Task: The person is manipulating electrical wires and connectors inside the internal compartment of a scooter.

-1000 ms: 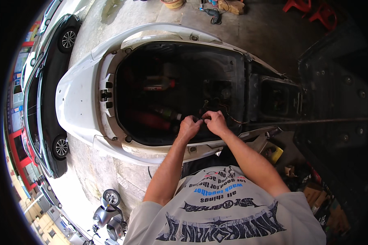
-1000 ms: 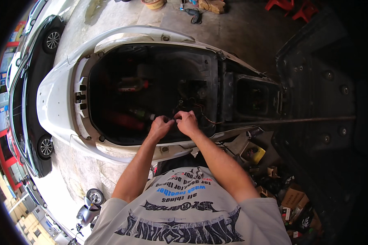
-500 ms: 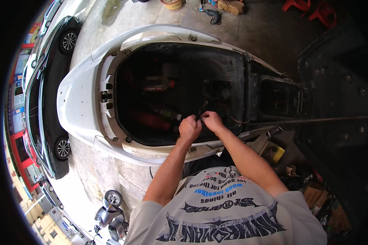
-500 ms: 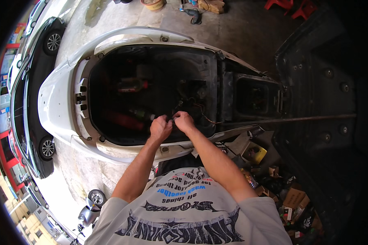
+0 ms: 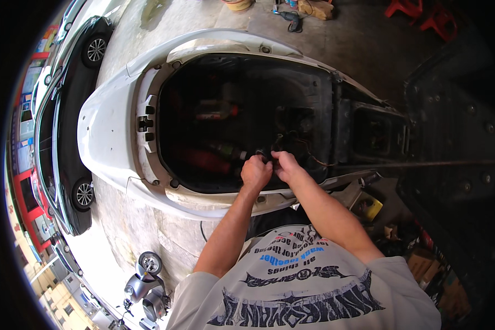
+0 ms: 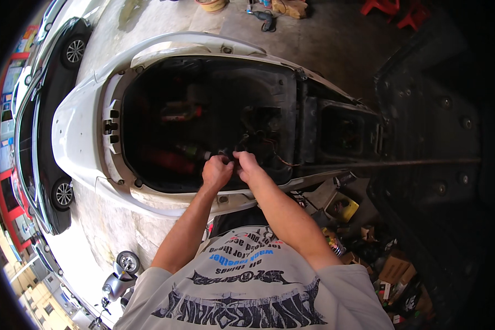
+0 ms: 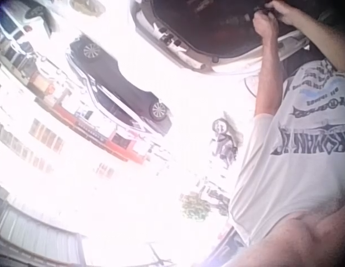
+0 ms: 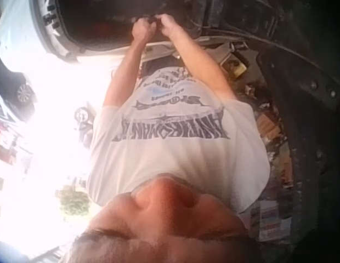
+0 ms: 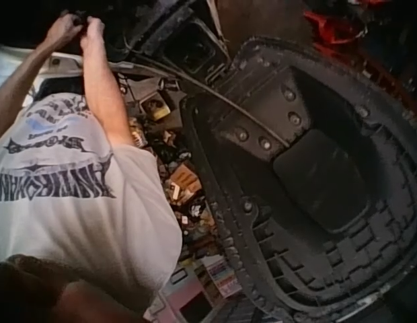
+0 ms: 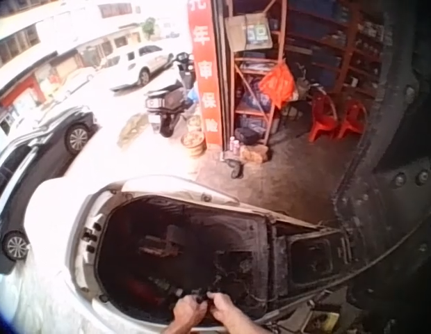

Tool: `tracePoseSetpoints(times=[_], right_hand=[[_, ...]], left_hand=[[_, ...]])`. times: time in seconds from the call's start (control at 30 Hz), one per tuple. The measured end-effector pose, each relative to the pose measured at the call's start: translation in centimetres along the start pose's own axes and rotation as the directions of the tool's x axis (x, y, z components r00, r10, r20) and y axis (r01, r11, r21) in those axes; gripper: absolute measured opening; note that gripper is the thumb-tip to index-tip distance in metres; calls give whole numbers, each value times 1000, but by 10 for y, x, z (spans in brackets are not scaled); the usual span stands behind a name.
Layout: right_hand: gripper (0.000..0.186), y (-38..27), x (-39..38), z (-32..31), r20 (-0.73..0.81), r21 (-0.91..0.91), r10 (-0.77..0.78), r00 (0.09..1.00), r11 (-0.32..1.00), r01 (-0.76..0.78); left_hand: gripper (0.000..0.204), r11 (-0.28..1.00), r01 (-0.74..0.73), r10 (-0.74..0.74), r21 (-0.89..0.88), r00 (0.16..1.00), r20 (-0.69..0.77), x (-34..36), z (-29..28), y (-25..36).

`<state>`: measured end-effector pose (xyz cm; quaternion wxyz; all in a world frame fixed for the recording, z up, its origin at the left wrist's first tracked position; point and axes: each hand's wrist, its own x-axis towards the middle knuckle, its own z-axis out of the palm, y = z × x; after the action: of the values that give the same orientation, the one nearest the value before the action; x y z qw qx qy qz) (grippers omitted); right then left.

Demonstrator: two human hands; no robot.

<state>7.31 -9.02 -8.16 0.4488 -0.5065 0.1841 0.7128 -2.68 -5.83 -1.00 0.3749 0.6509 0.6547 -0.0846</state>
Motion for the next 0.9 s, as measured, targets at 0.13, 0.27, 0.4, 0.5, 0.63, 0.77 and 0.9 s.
tracePoseSetpoints(times=[0.13, 0.27, 0.4, 0.5, 0.63, 0.77, 0.9], right_hand=[[22, -3, -1, -2, 118, 243, 78, 990, 964, -105], [23, -17, -2, -4, 160, 263, 145, 976, 947, -184], [24, -31, -14, -11, 54, -94, 99, 994, 991, -94], [22, -43, -23, -16, 207, -447, 12, 978, 890, 84], [23, -54, -29, -13, 171, -869, -115, 979, 450, 205], [22, -52, -34, -14, 178, -953, -229, 957, 203, 226], [21, -42, -29, -20, 353, -911, -379, 855, 70, 407]], left_hand=[[26, 997, 6, -7, -80, 1000, -15, 0, 0, -4], [27, 999, 46, -44, -21, 995, 90, 4, 1, -5], [29, 1000, 15, -16, 19, 998, 65, 5, 8, -5], [30, 999, -42, 41, 32, 999, 32, 6, 9, -9], [31, 999, -45, 46, -19, 998, 44, 8, 10, -11], [31, 994, -75, 80, -76, 995, 67, 10, 9, -13], [32, 989, -99, 110, -114, 990, 92, 13, 10, -15]])
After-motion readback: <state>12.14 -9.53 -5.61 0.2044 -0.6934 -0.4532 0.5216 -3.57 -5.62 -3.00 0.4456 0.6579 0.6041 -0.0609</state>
